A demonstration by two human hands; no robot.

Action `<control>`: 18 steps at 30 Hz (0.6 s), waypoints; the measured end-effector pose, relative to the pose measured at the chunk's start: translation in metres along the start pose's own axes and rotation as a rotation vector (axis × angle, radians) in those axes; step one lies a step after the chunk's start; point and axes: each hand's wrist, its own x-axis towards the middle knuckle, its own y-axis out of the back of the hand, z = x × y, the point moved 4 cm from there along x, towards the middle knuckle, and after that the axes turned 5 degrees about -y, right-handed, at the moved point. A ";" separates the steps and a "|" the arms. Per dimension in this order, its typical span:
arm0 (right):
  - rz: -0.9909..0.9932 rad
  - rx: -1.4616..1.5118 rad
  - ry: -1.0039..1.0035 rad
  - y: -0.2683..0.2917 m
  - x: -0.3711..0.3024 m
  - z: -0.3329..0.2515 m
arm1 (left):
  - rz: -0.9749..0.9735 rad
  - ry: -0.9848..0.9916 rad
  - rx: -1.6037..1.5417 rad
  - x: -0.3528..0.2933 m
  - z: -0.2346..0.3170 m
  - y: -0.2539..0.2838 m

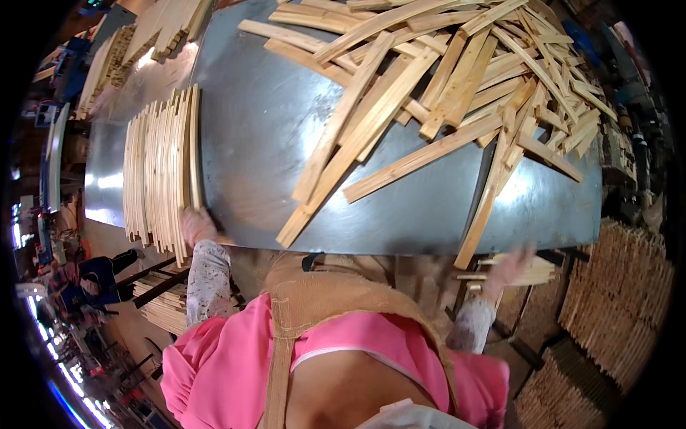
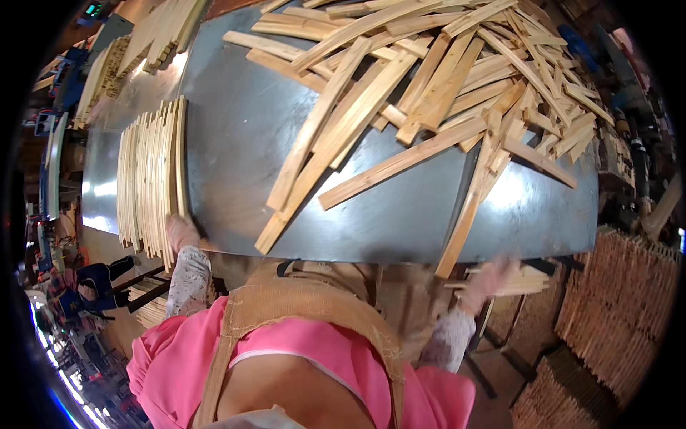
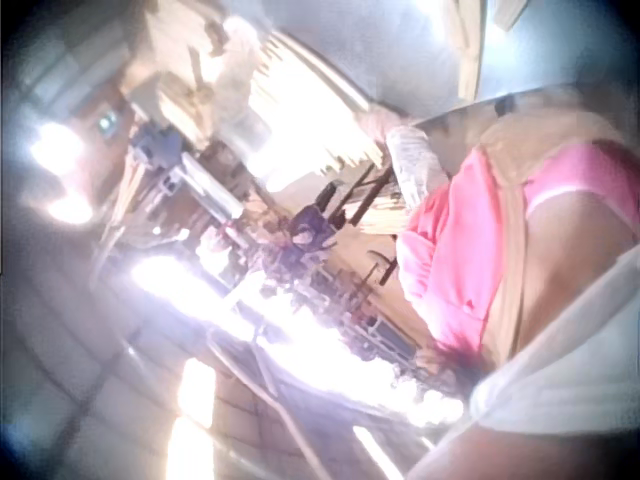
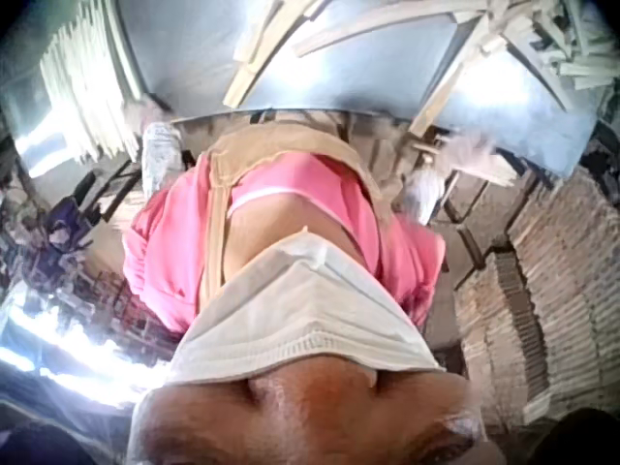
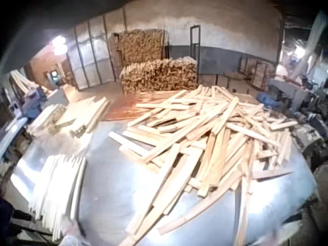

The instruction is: The person sorts wooden strips on a metal table, picking them up from a disorganized pile and arranging them into a neat stack. The person handles the strips by hand, aligning them and moving them to a designated area on the table.

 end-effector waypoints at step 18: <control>-0.545 0.336 0.028 -0.323 -0.277 -0.293 | -0.896 -0.937 -0.994 0.005 0.248 0.067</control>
